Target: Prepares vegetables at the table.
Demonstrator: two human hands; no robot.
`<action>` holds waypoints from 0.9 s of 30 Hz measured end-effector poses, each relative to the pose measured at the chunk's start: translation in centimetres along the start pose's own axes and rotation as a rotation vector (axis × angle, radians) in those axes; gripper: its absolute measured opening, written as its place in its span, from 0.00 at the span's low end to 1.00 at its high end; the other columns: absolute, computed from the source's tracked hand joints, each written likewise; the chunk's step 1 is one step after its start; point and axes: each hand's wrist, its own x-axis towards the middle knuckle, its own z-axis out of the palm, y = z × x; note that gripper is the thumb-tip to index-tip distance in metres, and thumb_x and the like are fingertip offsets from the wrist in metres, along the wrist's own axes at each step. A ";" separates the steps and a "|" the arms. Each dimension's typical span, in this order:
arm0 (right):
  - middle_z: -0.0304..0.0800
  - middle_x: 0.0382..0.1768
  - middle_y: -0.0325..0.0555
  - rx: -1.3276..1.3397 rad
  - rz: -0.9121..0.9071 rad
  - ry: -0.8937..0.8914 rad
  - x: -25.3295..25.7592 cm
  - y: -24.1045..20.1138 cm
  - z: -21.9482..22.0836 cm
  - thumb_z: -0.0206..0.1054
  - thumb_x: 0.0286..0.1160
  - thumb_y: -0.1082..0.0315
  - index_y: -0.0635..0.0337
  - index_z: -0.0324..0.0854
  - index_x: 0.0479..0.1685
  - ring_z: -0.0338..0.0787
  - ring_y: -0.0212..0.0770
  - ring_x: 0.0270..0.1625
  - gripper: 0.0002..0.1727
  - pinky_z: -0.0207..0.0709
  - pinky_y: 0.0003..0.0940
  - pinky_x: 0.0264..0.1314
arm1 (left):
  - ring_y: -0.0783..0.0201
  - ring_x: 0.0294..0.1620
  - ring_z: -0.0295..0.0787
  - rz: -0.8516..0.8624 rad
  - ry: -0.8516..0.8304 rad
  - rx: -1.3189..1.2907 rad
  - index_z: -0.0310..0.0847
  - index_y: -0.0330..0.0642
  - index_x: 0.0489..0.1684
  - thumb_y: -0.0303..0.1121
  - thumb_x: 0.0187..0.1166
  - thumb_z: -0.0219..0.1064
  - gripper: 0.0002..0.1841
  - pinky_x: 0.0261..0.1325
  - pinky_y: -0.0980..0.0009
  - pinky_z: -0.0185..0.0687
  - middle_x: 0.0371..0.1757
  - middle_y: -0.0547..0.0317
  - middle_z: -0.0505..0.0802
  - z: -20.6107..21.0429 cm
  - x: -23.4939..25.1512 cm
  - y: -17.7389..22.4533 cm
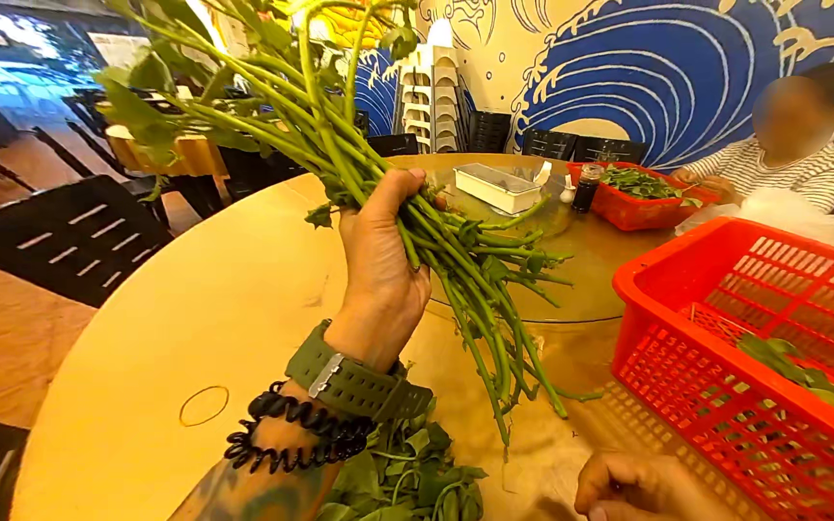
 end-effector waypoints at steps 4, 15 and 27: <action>0.94 0.42 0.33 0.155 -0.360 0.261 1.3 -5.6 -1.9 0.69 0.74 0.76 0.59 0.90 0.43 0.90 0.22 0.44 0.06 0.86 0.20 0.50 | 0.64 0.31 0.92 -0.050 0.000 -0.019 0.68 0.45 0.58 0.27 0.83 0.62 0.11 0.38 0.67 0.93 0.34 0.57 0.89 0.0 -1.0 -1.8; 0.91 0.37 0.49 -0.489 -0.771 0.678 12.5 -12.7 -1.5 0.66 0.80 0.76 0.63 0.87 0.47 0.89 0.41 0.32 0.05 0.83 0.35 0.35 | 0.71 0.41 0.92 -0.173 -0.135 -0.008 0.76 0.54 0.62 0.40 0.80 0.69 0.15 0.41 0.73 0.90 0.44 0.63 0.92 0.1 -5.3 -4.2; 0.91 0.58 0.48 -0.344 -0.615 0.554 12.4 -16.2 -5.6 0.64 0.84 0.66 0.61 0.81 0.71 0.91 0.33 0.52 0.19 0.85 0.32 0.54 | 0.64 0.30 0.90 -0.203 0.026 -0.193 0.70 0.43 0.56 0.26 0.82 0.61 0.10 0.34 0.68 0.91 0.34 0.56 0.87 2.3 -2.6 -3.3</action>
